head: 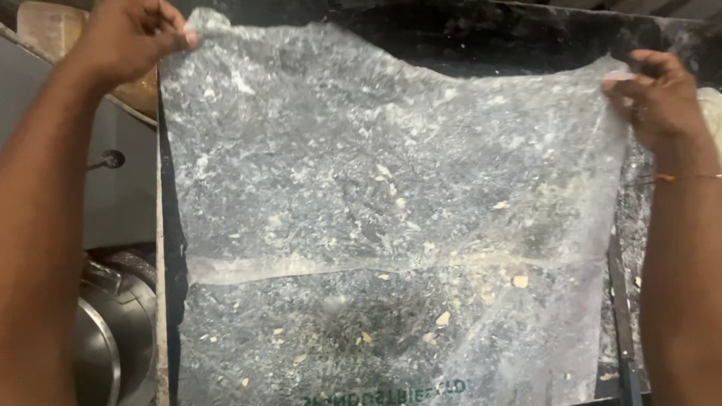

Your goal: The person cleans a work surface by using a red scraper to collect debris and then using a piece of plastic to wipe the table.

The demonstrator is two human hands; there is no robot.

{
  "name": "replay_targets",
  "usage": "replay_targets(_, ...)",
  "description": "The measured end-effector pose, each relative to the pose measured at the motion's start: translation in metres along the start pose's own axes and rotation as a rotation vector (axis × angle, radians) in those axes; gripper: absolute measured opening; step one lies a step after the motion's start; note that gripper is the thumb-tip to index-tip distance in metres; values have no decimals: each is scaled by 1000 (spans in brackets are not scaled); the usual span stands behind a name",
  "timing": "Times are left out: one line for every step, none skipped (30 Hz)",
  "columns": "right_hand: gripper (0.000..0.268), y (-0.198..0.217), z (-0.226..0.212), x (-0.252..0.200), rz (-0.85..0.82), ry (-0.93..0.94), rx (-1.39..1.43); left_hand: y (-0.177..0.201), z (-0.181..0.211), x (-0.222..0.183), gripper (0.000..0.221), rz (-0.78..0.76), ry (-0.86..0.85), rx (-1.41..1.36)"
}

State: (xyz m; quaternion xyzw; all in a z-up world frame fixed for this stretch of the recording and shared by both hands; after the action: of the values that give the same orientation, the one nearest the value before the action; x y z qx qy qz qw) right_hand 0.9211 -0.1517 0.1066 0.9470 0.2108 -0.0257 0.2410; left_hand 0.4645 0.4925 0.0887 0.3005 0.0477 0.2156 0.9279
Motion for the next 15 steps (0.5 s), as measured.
replay_targets(51,1,-1,2,-6,-4,-22,0,-3,-1,22,-24,-15,-97)
replay_targets(51,5,3,1,-7,-14,-44,0,-12,0,20,-14,44,-35)
replay_targets(51,6,8,1,-8,-25,-65,0,-20,2,18,-6,102,26)
replay_targets(49,6,7,3,-19,-13,-63,1,-27,5,16,10,155,84)
replay_targets(47,5,8,4,-31,-2,-62,-3,-28,8,17,-4,139,85)
replay_targets(46,0,8,10,-44,16,-55,-6,-29,10,17,-12,122,93)
replay_targets(42,-1,14,14,-24,-11,-99,-12,-29,12,18,-20,104,100)
replay_targets(38,-4,20,20,-2,-34,-138,-12,-32,15,20,12,142,35)
replay_targets(35,-7,26,26,20,-59,-177,-13,-34,18,24,43,179,-30)
replay_targets(33,-9,32,31,41,-52,-204,-15,-35,21,30,69,214,-91)
replay_targets(31,-13,36,37,63,-45,-231,-11,-31,23,32,124,201,-51)
replay_targets(30,-15,41,36,84,-48,-263,-13,-30,20,35,170,193,-16)
replay_targets(30,-18,26,32,167,138,-404,-13,-28,15,39,216,186,20)
replay_targets(30,-25,10,19,255,321,-545,-10,-4,12,39,307,-42,163)
replay_targets(30,-32,-11,-1,338,505,-687,-9,23,-3,39,394,-273,301)
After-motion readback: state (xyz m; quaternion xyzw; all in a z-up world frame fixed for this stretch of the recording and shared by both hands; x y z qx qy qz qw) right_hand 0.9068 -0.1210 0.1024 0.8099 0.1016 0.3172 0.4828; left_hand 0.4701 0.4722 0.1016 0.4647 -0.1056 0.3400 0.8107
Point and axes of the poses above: each hand's wrist, its own x-axis towards the middle knuckle, its own y-axis out of the back of the hand, z = x × y, the point moved 9 cm from there along x, towards the middle knuckle, and after that the axes turned 6 degrees about -x, right-handed, at the moved point
